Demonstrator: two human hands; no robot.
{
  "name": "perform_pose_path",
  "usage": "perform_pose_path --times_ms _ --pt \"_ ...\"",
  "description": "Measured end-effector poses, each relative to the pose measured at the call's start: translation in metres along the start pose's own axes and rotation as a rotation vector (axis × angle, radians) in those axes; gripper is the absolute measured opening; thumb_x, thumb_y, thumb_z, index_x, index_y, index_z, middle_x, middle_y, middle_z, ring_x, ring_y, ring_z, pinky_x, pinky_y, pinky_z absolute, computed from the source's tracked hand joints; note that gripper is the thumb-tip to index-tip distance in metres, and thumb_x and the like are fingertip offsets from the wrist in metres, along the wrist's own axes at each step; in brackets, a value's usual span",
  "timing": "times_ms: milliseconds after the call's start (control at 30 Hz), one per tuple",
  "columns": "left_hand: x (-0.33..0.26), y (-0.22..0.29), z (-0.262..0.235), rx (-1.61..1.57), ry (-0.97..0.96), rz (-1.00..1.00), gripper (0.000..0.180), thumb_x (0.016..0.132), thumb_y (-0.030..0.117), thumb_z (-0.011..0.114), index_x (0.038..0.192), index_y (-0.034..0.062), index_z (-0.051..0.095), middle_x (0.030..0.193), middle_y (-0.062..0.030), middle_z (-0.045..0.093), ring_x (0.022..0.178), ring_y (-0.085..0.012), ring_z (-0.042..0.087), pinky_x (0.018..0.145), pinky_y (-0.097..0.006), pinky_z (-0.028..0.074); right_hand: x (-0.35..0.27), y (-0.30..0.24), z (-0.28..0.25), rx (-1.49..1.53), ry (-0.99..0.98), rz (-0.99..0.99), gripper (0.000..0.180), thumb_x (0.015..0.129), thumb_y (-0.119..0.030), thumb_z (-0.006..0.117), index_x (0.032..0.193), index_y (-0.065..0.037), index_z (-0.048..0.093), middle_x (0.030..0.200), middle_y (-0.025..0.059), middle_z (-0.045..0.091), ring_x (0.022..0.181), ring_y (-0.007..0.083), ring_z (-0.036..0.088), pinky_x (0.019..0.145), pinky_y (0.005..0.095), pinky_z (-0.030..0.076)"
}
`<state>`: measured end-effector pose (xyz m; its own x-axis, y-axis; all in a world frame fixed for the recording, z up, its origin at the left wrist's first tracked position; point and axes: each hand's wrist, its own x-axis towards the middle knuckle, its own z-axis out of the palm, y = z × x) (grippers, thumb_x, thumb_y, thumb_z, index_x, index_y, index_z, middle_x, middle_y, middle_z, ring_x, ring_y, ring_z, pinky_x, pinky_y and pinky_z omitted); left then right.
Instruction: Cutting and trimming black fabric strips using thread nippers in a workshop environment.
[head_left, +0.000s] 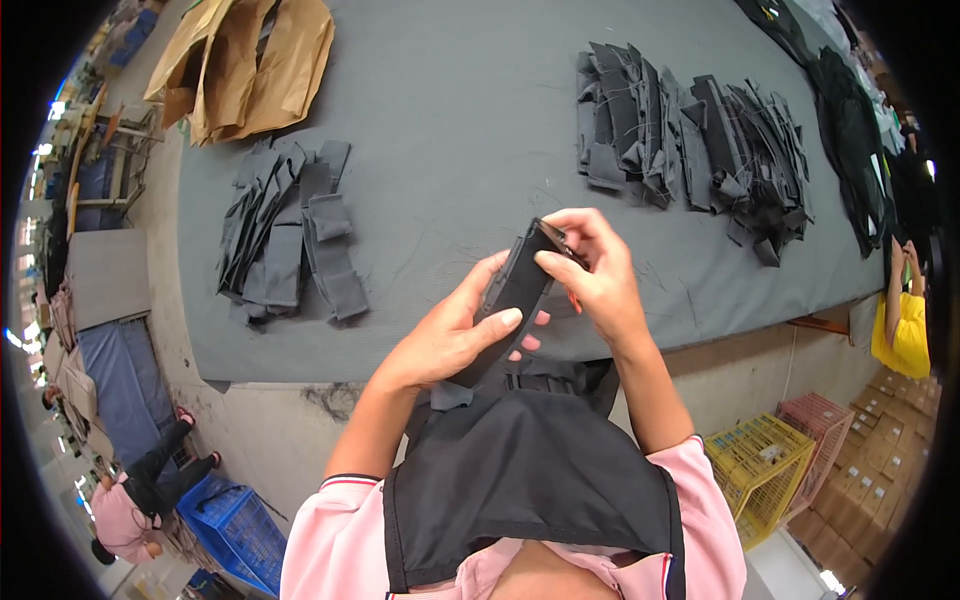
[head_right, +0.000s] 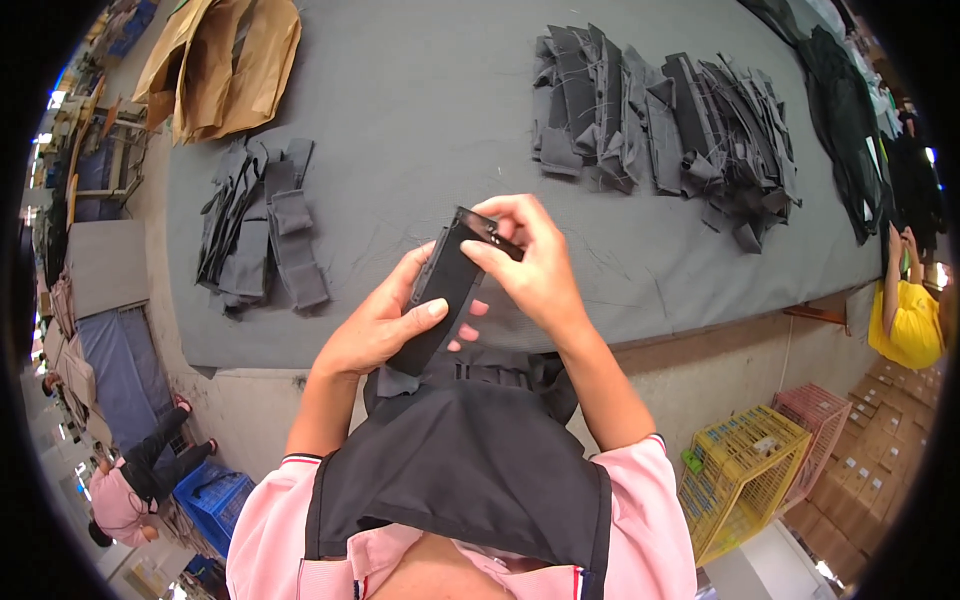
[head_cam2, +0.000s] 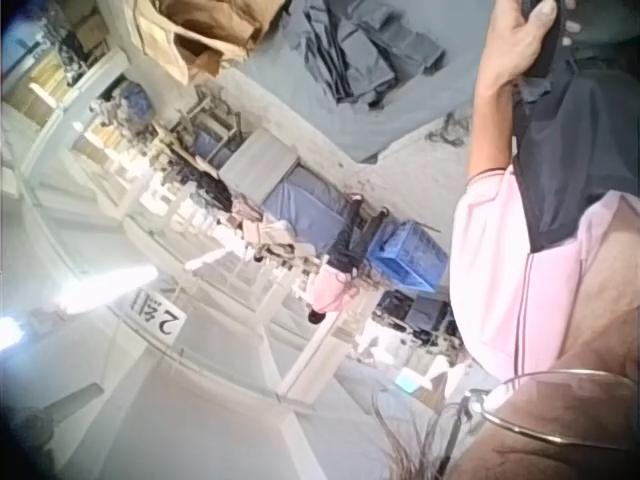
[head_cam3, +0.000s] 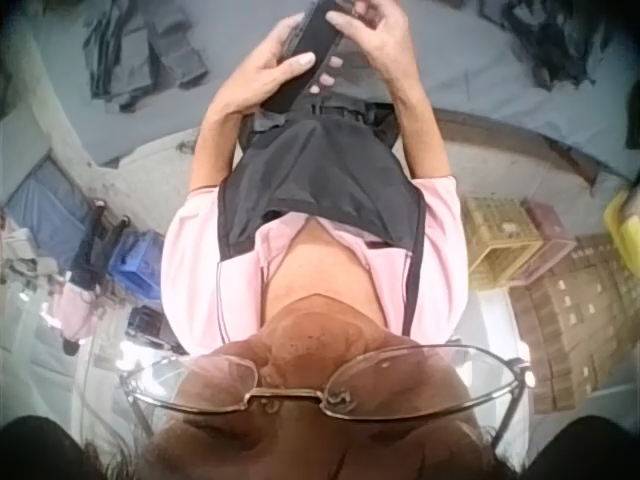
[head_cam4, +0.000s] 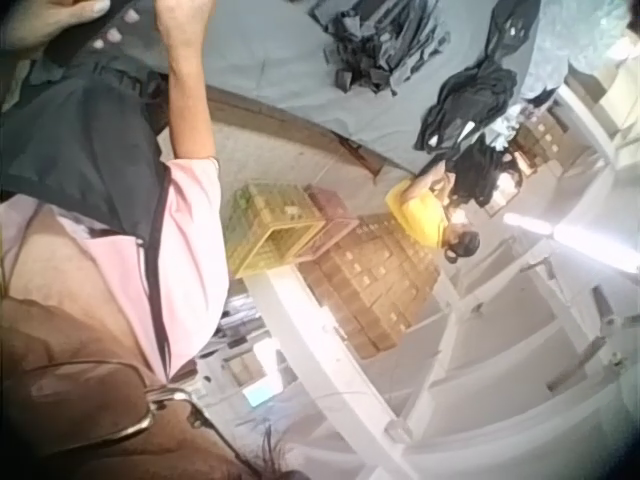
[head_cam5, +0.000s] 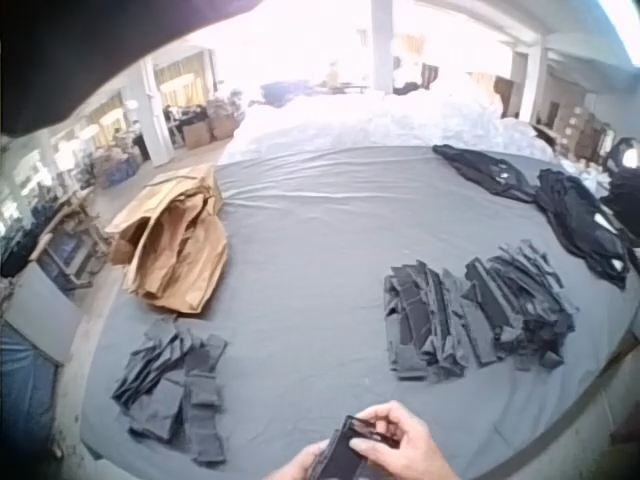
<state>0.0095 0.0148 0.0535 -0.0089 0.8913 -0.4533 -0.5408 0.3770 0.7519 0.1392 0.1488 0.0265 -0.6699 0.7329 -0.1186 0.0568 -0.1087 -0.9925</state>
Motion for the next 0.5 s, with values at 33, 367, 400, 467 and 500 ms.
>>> perform_pose_path --times_ms 33,367,400,467,500 --pt "0.003 0.002 -0.001 -0.012 -0.080 0.006 0.051 0.088 0.019 0.058 0.128 0.0035 0.030 0.109 -0.0247 0.057 0.092 -0.0267 0.063 0.076 -0.036 0.052 0.005 -0.001 -0.001 0.175 -0.124 0.157 0.013 0.078 -0.005 0.065 0.089 -0.003 0.058 0.074 -0.0022 0.052 0.073 0.0062 0.051 0.066 0.0209 0.042" --pt "0.021 -0.017 -0.008 -0.449 -0.267 0.000 0.046 0.093 0.032 0.051 0.126 0.0081 0.029 0.110 -0.0220 0.053 0.090 -0.0292 0.061 0.076 -0.036 0.053 -0.020 -0.009 0.002 0.097 -0.052 0.198 0.020 0.080 -0.015 0.068 0.093 -0.005 0.056 0.078 0.0020 0.056 0.063 0.0066 0.050 0.047 0.0209 0.039" --pt "0.021 -0.018 -0.007 -0.474 -0.214 0.013 0.046 0.094 0.031 0.049 0.128 0.0092 0.027 0.111 -0.0207 0.053 0.090 -0.0280 0.061 0.075 -0.035 0.053 -0.023 -0.011 0.003 -0.194 0.067 -0.052 0.022 0.078 -0.013 0.068 0.096 -0.005 0.057 0.080 0.0027 0.055 0.062 0.0089 0.051 0.048 0.0228 0.039" --pt "0.022 -0.017 -0.003 -0.503 -0.150 0.028 0.047 0.096 0.028 0.045 0.133 0.0113 0.022 0.114 -0.0176 0.052 0.091 -0.0255 0.060 0.073 -0.034 0.052 -0.024 -0.011 -0.005 -0.651 0.143 -0.389 0.030 0.073 -0.009 0.068 0.101 -0.007 0.058 0.084 0.0044 0.052 0.061 0.0184 0.053 0.053 0.0299 0.040" --pt "0.022 -0.016 -0.001 -0.505 -0.149 0.029 0.047 0.096 0.028 0.045 0.133 0.0113 0.022 0.114 -0.0176 0.052 0.091 -0.0255 0.060 0.073 -0.034 0.052 -0.024 -0.012 -0.004 -0.652 0.141 -0.389 0.030 0.073 -0.009 0.068 0.101 -0.007 0.058 0.084 0.0044 0.052 0.061 0.0184 0.053 0.053 0.0299 0.040"
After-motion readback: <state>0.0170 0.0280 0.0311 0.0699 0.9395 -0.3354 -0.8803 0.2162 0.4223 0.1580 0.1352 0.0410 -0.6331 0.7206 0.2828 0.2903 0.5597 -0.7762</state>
